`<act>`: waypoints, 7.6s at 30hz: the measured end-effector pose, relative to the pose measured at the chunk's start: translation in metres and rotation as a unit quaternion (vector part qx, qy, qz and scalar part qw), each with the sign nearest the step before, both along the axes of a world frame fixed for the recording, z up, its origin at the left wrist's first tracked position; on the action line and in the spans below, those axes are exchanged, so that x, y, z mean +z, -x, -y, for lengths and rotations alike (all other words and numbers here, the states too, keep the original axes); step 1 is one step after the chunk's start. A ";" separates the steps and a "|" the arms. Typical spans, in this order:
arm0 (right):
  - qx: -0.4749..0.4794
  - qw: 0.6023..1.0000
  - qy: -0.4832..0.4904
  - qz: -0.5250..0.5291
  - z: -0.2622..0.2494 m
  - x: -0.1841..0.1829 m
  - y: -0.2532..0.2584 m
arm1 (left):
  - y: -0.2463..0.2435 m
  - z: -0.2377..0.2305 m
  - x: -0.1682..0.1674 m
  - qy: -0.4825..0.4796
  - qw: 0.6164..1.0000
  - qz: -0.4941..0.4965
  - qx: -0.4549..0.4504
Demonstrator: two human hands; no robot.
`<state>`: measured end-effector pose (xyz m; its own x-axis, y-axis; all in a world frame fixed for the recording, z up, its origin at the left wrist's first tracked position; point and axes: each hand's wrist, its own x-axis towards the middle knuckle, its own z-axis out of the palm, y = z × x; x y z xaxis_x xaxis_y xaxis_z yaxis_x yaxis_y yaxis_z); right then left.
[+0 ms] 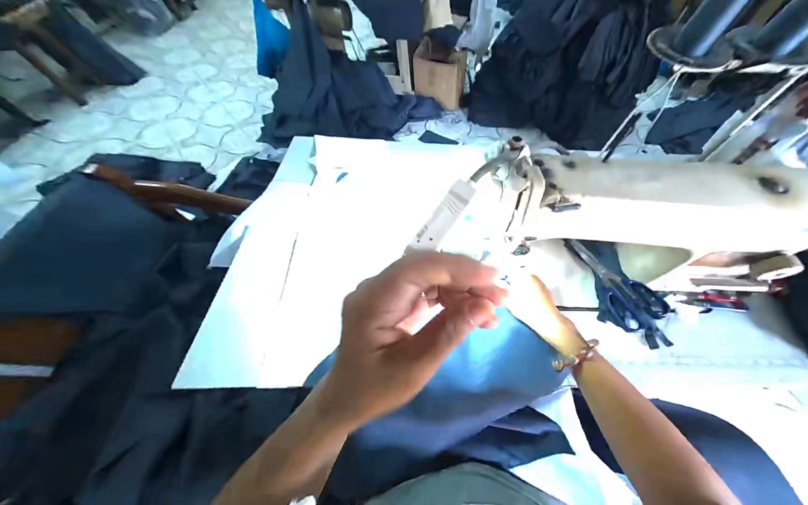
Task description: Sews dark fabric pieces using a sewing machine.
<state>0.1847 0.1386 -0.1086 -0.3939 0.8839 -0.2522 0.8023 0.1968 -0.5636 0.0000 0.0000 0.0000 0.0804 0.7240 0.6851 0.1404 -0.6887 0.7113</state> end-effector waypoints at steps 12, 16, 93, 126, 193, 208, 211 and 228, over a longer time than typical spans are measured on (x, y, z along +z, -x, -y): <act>0.064 0.990 -0.076 -0.095 0.015 0.001 0.008 | 0.010 -0.062 -0.162 0.038 0.930 -0.357 0.083; -0.024 0.992 -0.037 -0.116 0.022 -0.005 -0.031 | 0.007 -0.060 -0.168 0.100 0.896 -0.423 0.090; 0.083 0.948 -0.303 -0.046 0.037 -0.060 -0.012 | -0.020 -0.082 -0.143 0.231 0.874 -0.357 0.235; 0.055 0.950 -0.305 -0.023 0.020 -0.061 0.002 | -0.017 -0.103 -0.148 0.198 0.893 -0.269 0.302; 0.022 0.884 -0.429 -0.186 0.061 -0.042 -0.055 | -0.031 -0.090 -0.166 -0.109 0.967 -0.212 0.093; 0.030 0.846 -0.530 -0.044 0.076 -0.042 -0.065 | -0.035 -0.090 -0.166 -0.106 0.969 -0.210 0.077; -0.015 0.844 -0.537 0.013 0.077 -0.053 -0.059 | -0.035 -0.090 -0.166 -0.108 0.970 -0.205 0.080; 0.089 0.922 -0.344 -0.154 0.090 -0.020 -0.039 | -0.019 -0.042 -0.168 -0.189 0.875 -0.428 0.125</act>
<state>0.2233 0.0489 -0.1288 -0.5074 0.7073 0.4923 0.5456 0.7059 -0.4518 0.0186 0.0417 -0.1685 0.5525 0.5273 0.6456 0.6903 -0.7235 0.0001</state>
